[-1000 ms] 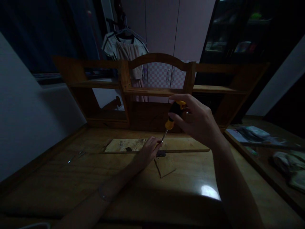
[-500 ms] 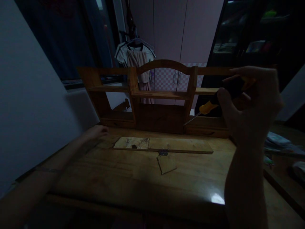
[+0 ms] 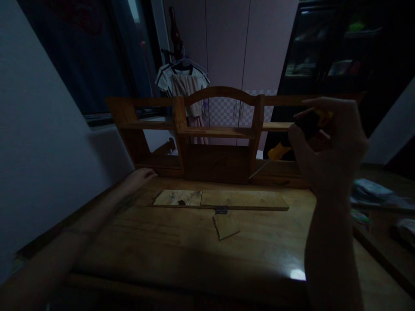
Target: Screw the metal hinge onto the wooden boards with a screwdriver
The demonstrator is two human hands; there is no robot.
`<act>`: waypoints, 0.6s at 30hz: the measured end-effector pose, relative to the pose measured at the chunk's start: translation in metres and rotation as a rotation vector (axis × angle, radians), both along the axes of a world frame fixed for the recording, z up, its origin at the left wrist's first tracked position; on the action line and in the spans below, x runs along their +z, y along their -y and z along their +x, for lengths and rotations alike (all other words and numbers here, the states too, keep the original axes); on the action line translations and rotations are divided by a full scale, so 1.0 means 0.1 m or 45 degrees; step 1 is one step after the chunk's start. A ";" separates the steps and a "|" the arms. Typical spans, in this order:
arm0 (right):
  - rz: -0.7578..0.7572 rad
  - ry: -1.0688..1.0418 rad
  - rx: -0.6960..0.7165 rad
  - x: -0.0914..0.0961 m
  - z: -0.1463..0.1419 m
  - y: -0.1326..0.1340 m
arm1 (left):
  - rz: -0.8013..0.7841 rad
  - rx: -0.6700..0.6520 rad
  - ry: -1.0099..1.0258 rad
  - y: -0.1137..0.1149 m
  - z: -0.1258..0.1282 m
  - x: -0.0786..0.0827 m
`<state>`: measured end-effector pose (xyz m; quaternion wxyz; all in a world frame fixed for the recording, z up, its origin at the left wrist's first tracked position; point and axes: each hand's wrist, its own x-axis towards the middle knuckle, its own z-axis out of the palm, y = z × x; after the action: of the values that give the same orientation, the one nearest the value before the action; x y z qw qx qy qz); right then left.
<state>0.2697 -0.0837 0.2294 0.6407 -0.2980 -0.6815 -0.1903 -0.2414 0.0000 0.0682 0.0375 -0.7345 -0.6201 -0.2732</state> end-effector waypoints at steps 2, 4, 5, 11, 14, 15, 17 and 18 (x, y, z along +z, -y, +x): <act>-0.025 -0.002 0.020 -0.01 -0.03 -0.03 | -0.003 -0.104 -0.006 -0.14 0.49 -0.08; -0.042 -0.030 0.043 -0.03 -0.06 -0.07 | 0.024 -0.332 0.023 -0.18 1.08 -0.20; -0.045 -0.054 0.053 -0.03 -0.07 -0.09 | 0.043 -0.482 0.055 -0.16 1.37 -0.26; 0.002 -0.139 -0.022 -0.05 -0.10 -0.17 | -0.028 -0.853 0.127 0.12 2.44 -0.60; 0.050 -0.125 -0.121 -0.05 -0.12 -0.17 | -0.043 -0.873 0.171 0.17 2.48 -0.70; 0.081 -0.118 -0.144 -0.05 -0.13 -0.17 | -0.040 -0.859 0.184 0.18 2.46 -0.73; 0.123 -0.118 -0.158 -0.04 -0.15 -0.15 | -0.036 -0.817 0.193 0.17 2.41 -0.76; 0.142 -0.123 -0.160 -0.04 -0.15 -0.15 | -0.036 -0.800 0.189 0.16 2.39 -0.77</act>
<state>0.2542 -0.0690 0.2255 0.6751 -0.3129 -0.6183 -0.2532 -0.0019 -0.0164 -0.0088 -0.1040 -0.8685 -0.3679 -0.3156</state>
